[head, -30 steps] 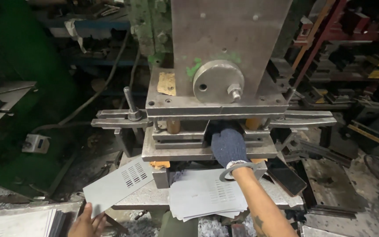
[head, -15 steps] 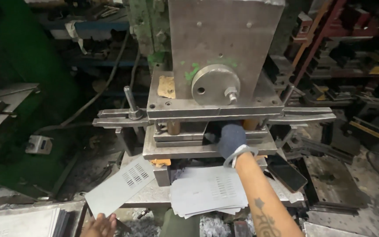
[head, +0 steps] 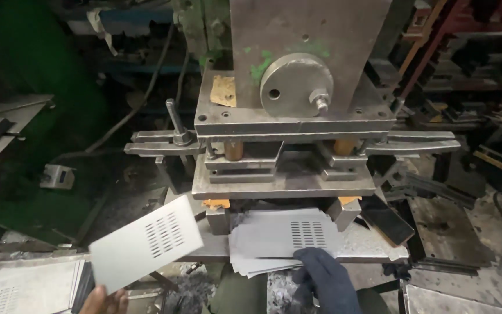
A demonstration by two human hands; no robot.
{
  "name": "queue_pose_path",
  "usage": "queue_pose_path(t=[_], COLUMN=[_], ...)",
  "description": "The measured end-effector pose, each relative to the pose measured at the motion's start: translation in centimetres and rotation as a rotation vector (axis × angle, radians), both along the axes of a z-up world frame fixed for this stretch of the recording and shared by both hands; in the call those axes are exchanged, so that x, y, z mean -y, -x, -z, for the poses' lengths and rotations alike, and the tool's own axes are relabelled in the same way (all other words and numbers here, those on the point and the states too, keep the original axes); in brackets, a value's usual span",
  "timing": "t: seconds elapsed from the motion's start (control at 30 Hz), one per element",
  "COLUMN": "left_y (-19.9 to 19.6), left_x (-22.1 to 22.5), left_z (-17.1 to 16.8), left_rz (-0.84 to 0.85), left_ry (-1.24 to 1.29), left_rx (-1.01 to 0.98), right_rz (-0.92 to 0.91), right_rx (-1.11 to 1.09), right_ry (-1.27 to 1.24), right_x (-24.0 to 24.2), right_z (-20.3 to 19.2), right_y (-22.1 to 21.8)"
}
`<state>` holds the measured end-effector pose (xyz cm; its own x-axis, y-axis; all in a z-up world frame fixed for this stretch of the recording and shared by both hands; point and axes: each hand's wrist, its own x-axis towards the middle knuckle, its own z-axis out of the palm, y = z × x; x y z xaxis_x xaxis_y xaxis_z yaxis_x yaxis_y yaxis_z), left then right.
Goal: Feeding metal sheets into a stamping machine and stacking the processed parts.
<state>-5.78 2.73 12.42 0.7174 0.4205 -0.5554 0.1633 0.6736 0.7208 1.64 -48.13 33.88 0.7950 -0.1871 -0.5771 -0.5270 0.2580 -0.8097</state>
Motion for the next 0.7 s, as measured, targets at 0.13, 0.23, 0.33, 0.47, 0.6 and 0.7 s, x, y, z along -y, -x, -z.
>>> queue_pose_path(t=[0.13, 0.23, 0.33, 0.47, 0.6, 0.7], left_y=[-3.2, -5.7, -8.4, -13.1, -13.0, -11.3], left_x=[8.8, 17.8, 24.5, 29.8, 30.4, 29.6], left_z=[-11.5, -19.8, -23.0, -23.1, -25.8, -24.7], left_rz=[0.088, 0.173, 0.263, 0.329, 0.284, 0.295], left_ry=[-0.095, -0.155, -0.151, -0.051, 0.082, 0.136], left_rx=[0.028, 0.049, 0.186, 0.408, 0.442, 0.432], right_rz=[-0.28, -0.384, -0.383, -0.341, -0.282, -0.189], right_rx=[-0.033, -0.038, 0.002, 0.203, 0.389, 1.166], right_ry=[0.103, 0.169, 0.163, 0.253, 0.411, 1.1], right_x=[2.2, 3.1, 0.8, -3.1, -3.5, -2.3], right_z=[-0.2, -0.6, -4.3, -9.2, -7.6, -1.2], right_y=[-1.4, -1.4, -0.4, -1.6, -8.8, -17.1])
